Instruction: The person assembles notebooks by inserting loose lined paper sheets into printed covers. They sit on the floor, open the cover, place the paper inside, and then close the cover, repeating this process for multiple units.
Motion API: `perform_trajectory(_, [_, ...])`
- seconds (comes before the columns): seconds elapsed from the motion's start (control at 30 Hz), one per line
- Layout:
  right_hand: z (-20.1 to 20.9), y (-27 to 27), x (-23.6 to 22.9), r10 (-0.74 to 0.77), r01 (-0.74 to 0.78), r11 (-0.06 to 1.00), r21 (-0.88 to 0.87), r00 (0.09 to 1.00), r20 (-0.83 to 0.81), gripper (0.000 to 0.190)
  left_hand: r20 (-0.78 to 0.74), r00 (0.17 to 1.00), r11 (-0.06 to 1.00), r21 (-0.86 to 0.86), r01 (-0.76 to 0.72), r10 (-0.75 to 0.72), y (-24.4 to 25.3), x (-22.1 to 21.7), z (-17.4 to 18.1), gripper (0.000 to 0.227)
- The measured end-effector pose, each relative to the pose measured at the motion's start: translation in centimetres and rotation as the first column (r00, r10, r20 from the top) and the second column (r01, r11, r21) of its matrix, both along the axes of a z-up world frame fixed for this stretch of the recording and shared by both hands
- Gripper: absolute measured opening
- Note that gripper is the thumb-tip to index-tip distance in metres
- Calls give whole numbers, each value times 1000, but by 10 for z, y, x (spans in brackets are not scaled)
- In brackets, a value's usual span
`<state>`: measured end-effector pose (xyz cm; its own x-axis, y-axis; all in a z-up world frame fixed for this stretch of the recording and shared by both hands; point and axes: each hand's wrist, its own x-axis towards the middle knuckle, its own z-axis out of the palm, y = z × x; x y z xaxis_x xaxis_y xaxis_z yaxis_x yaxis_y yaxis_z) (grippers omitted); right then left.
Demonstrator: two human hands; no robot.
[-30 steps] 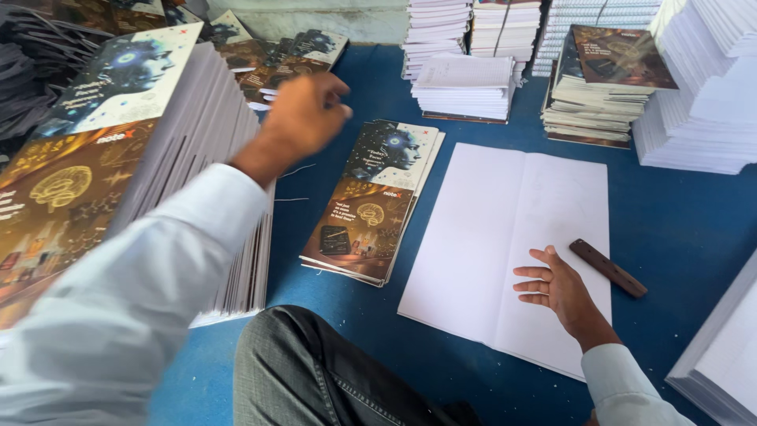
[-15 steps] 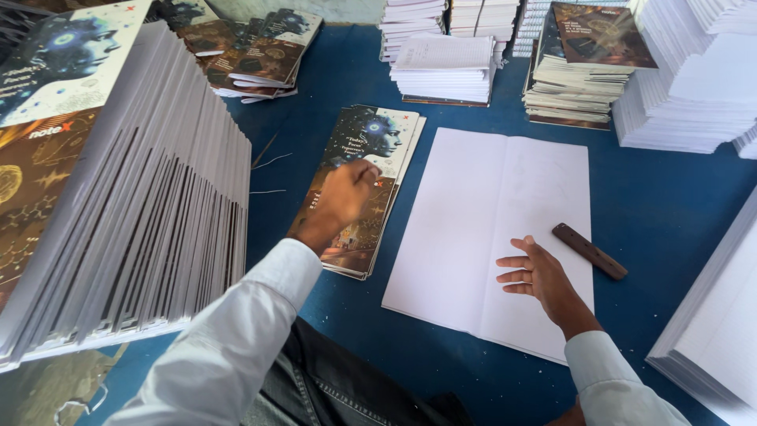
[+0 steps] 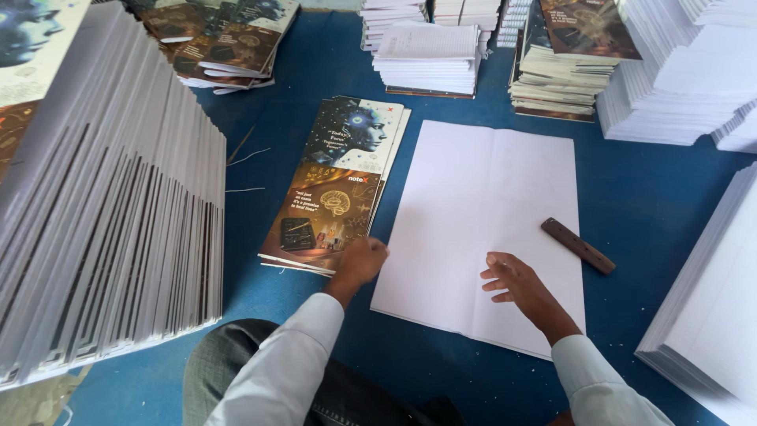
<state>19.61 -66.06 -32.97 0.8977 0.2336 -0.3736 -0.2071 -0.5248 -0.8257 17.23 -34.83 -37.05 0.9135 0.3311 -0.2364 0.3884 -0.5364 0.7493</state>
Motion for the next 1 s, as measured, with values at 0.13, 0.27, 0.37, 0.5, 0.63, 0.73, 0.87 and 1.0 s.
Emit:
perform_trajectory(0.13, [-9,5,2,26,-26,1000,-15,1000,3,83,-176,984,995,92,36,-20,-7,1,-22,24])
perform_trajectory(0.27, [-15,8,2,44,-44,997,-71,999,-2,78,-241,970,999,28,-16,22,-12,-1,-29,25])
perform_trajectory(0.37, [-20,13,2,64,-66,993,-94,998,-17,75,-271,962,998,61,-14,30,-9,5,-42,29])
perform_trajectory(0.5, [-31,14,2,123,-123,992,-40,992,2,66,-192,980,997,67,-41,54,-4,14,-59,29])
perform_trajectory(0.63, [-40,20,5,142,-141,989,-32,990,18,57,-256,956,851,-460,-252,144,-15,13,-45,31])
perform_trajectory(0.73, [-36,27,2,142,-142,990,14,990,-2,55,-232,971,739,-644,-199,60,-26,7,-25,39])
perform_trajectory(0.87, [-26,46,-11,141,-129,980,149,987,-73,57,-227,974,762,-628,-157,14,-39,0,-5,51])
perform_trajectory(1.0, [-27,61,-17,141,-111,973,203,979,-144,58,-196,981,785,-608,-119,-3,-47,-3,-2,60])
